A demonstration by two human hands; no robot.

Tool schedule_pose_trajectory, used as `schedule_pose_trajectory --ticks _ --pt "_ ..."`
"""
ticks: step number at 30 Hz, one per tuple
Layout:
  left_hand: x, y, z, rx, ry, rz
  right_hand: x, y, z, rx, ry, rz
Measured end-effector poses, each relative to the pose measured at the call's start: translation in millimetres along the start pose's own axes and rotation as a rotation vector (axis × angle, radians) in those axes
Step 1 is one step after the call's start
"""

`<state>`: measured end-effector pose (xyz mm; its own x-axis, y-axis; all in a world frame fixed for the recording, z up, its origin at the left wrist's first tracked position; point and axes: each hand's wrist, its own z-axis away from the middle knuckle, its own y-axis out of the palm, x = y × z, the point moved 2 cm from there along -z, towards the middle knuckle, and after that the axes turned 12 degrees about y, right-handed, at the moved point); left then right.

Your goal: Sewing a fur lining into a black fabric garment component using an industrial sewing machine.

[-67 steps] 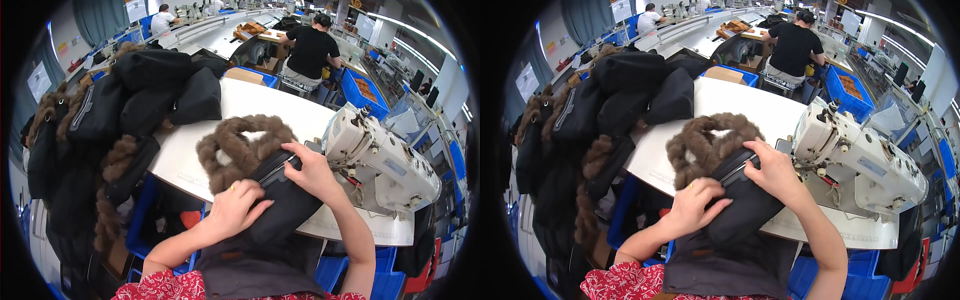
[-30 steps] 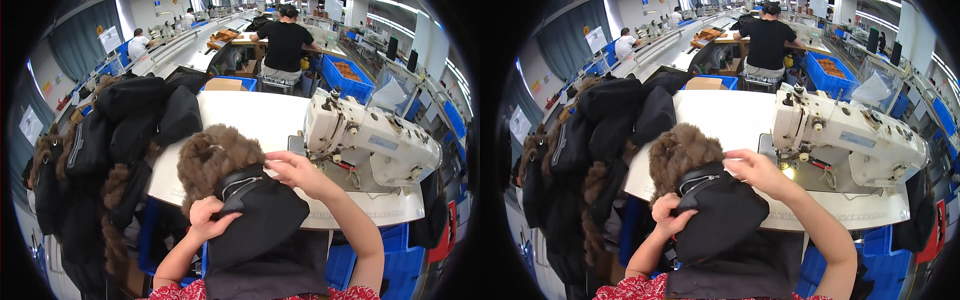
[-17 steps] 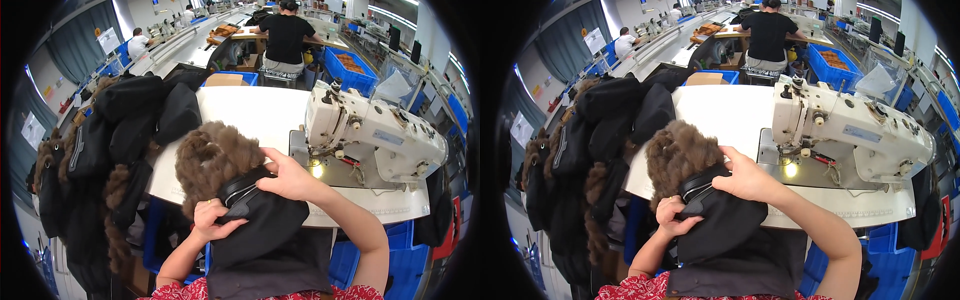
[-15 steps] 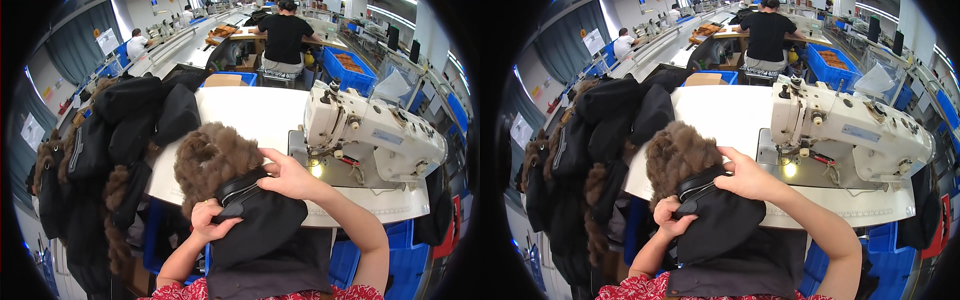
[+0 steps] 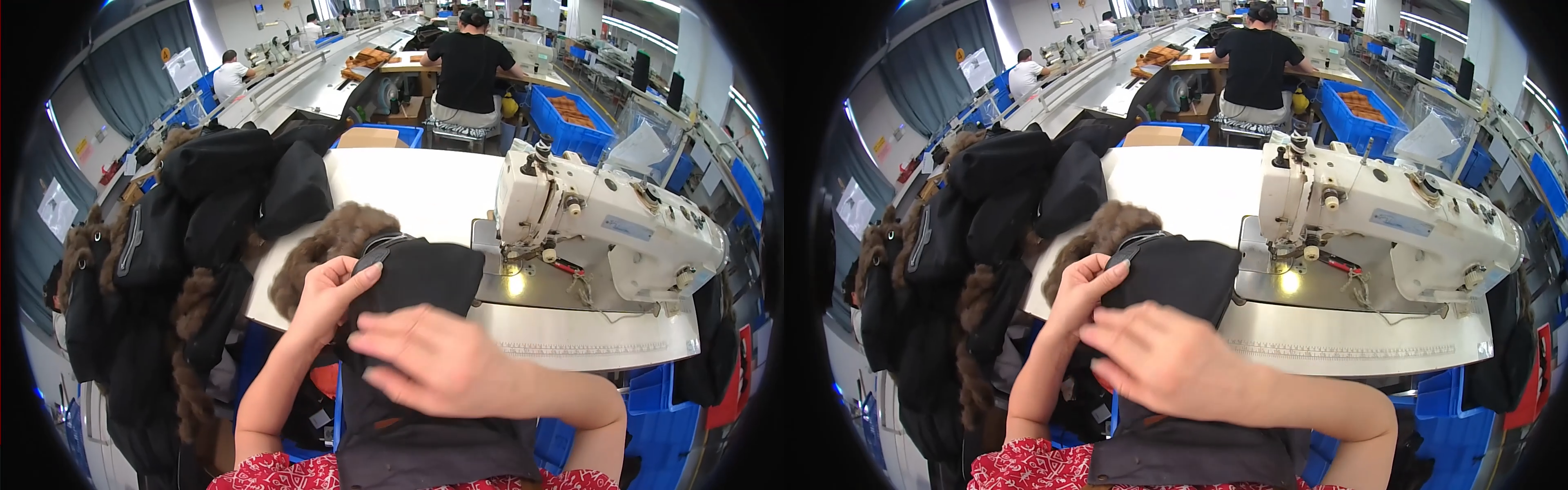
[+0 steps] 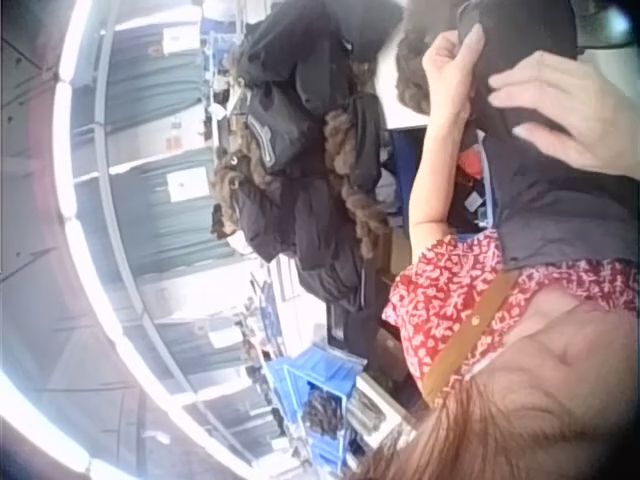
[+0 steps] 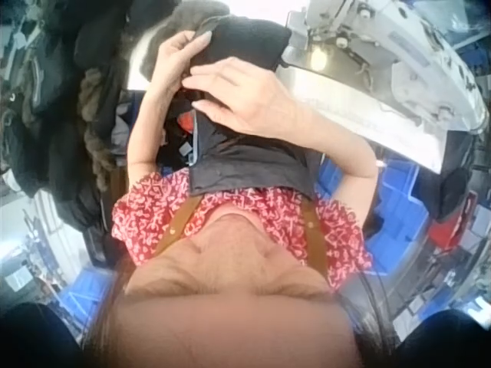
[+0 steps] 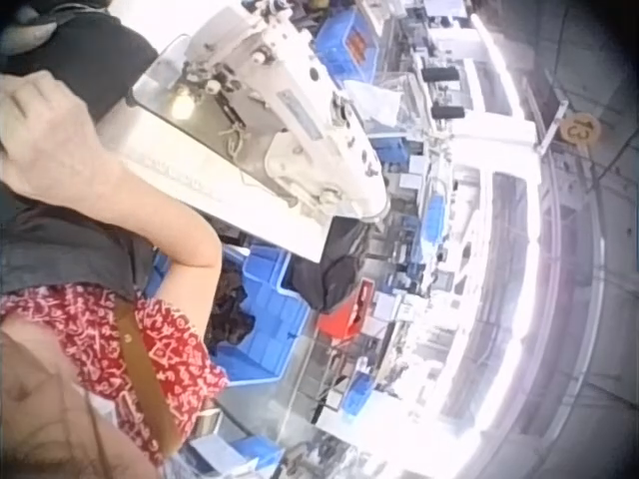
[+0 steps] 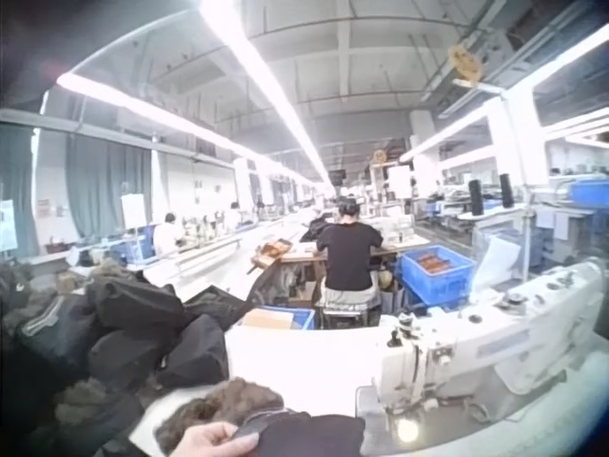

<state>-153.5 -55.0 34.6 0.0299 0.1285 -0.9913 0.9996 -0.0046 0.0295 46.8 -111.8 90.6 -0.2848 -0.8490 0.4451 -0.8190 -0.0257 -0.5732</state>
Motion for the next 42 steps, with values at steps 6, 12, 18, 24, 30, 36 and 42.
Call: schedule_pose_trajectory --ticks 6,12,18,24,30,36,42 --pt "-28.2 25.9 14.6 0.307 -0.247 0.256 -56.5 20.1 24.0 0.003 0.309 0.159" --pt "-34.2 34.6 14.5 0.388 -0.159 0.214 -57.7 13.1 19.2 -0.056 0.487 0.298" --pt "2.6 44.4 12.5 0.243 0.275 0.091 -70.7 29.9 26.4 -0.091 0.603 0.008" --pt "7.5 53.8 -0.7 0.496 0.924 -0.721 -73.9 42.7 34.3 -0.33 0.416 -0.061" --pt "12.1 39.4 -4.3 0.829 0.786 -0.991 -75.8 58.6 45.9 -0.436 0.47 -0.253" --pt "22.8 24.9 -10.8 0.722 0.822 -1.091 -69.3 64.7 33.5 -0.419 0.277 0.017" --pt "2.7 27.6 -17.8 0.538 0.981 -1.158 -69.0 55.8 19.5 -0.091 0.511 0.147"
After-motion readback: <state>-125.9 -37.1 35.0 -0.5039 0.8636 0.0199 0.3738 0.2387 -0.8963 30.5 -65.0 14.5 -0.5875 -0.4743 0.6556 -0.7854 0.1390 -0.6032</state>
